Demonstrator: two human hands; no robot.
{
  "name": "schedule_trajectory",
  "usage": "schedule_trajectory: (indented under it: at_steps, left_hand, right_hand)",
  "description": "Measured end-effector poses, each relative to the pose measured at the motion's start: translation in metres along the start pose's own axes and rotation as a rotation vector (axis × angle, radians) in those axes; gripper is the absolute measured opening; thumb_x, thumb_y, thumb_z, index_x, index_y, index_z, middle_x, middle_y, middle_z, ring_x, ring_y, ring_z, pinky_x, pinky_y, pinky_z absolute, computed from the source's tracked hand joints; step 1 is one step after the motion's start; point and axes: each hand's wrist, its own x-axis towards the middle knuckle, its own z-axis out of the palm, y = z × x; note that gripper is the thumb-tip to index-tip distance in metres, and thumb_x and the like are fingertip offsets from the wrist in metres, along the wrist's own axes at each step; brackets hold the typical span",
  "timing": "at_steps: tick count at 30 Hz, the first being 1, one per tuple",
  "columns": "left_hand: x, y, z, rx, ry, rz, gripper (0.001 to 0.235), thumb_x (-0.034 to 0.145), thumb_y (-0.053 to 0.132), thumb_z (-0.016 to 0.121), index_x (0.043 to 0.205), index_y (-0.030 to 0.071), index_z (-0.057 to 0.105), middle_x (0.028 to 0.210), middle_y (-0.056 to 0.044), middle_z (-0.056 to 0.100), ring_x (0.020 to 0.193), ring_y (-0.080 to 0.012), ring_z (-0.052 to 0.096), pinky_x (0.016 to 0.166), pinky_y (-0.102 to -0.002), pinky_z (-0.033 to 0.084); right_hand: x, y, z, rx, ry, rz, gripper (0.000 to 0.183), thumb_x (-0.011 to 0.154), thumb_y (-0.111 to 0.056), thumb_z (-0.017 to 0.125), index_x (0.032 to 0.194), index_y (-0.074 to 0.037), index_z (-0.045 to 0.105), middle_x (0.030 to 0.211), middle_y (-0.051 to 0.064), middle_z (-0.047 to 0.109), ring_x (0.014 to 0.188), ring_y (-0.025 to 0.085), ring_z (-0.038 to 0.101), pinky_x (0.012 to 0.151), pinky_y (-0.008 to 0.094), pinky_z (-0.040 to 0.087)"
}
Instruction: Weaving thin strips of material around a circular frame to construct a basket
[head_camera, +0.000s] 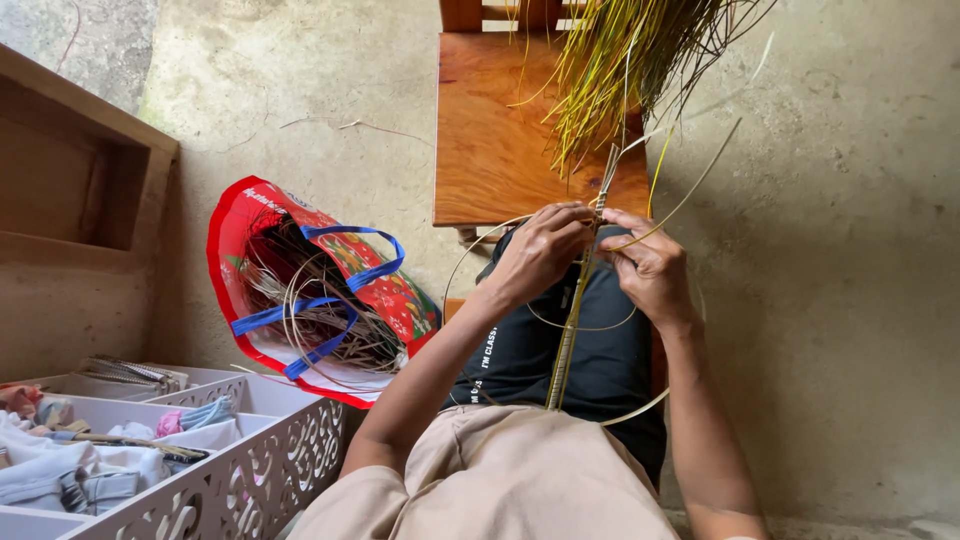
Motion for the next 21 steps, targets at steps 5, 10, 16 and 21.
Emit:
schedule_trajectory:
  at_steps: [5,10,16,21]
  left_hand:
    - [-0.007,-0.001,0.006,-0.013,0.012,-0.032,0.005,0.098,0.013,0.061,0.096,0.012,0.066,0.115,-0.007,0.07,0.122,-0.0304,0.064,0.104,-0.042,0.05]
    - [-0.003,0.011,-0.006,-0.022,0.028,-0.052,0.008,0.098,0.013,0.06,0.092,0.012,0.065,0.103,-0.006,0.07,0.111,-0.0299,0.067,0.096,-0.039,0.053]
    - [0.02,-0.037,0.01,-0.058,0.027,-0.105,0.008,0.092,0.015,0.064,0.084,0.017,0.065,0.082,-0.003,0.064,0.088,-0.0286,0.067,0.076,-0.041,0.055]
    - [0.092,-0.07,0.006,-0.034,0.145,-0.048,0.008,0.093,0.013,0.065,0.085,0.015,0.064,0.084,-0.005,0.064,0.087,-0.0302,0.066,0.073,-0.041,0.055]
  right_hand:
    - [-0.005,0.006,0.006,-0.002,-0.008,0.003,0.008,0.089,-0.003,0.079,0.088,-0.01,0.074,0.12,0.012,0.073,0.117,0.039,0.068,0.096,0.049,0.054]
    - [-0.005,0.006,0.009,-0.003,0.003,0.016,0.009,0.088,-0.003,0.08,0.085,-0.009,0.074,0.112,0.011,0.075,0.109,0.037,0.071,0.091,0.046,0.056]
    - [0.023,0.019,0.014,0.076,0.046,0.049,0.011,0.087,-0.002,0.082,0.082,-0.008,0.074,0.099,0.011,0.076,0.095,0.037,0.073,0.083,0.045,0.057]
    - [0.089,0.031,-0.002,0.15,0.153,-0.017,0.014,0.091,0.007,0.076,0.081,-0.003,0.073,0.098,0.015,0.077,0.092,0.038,0.073,0.082,0.044,0.056]
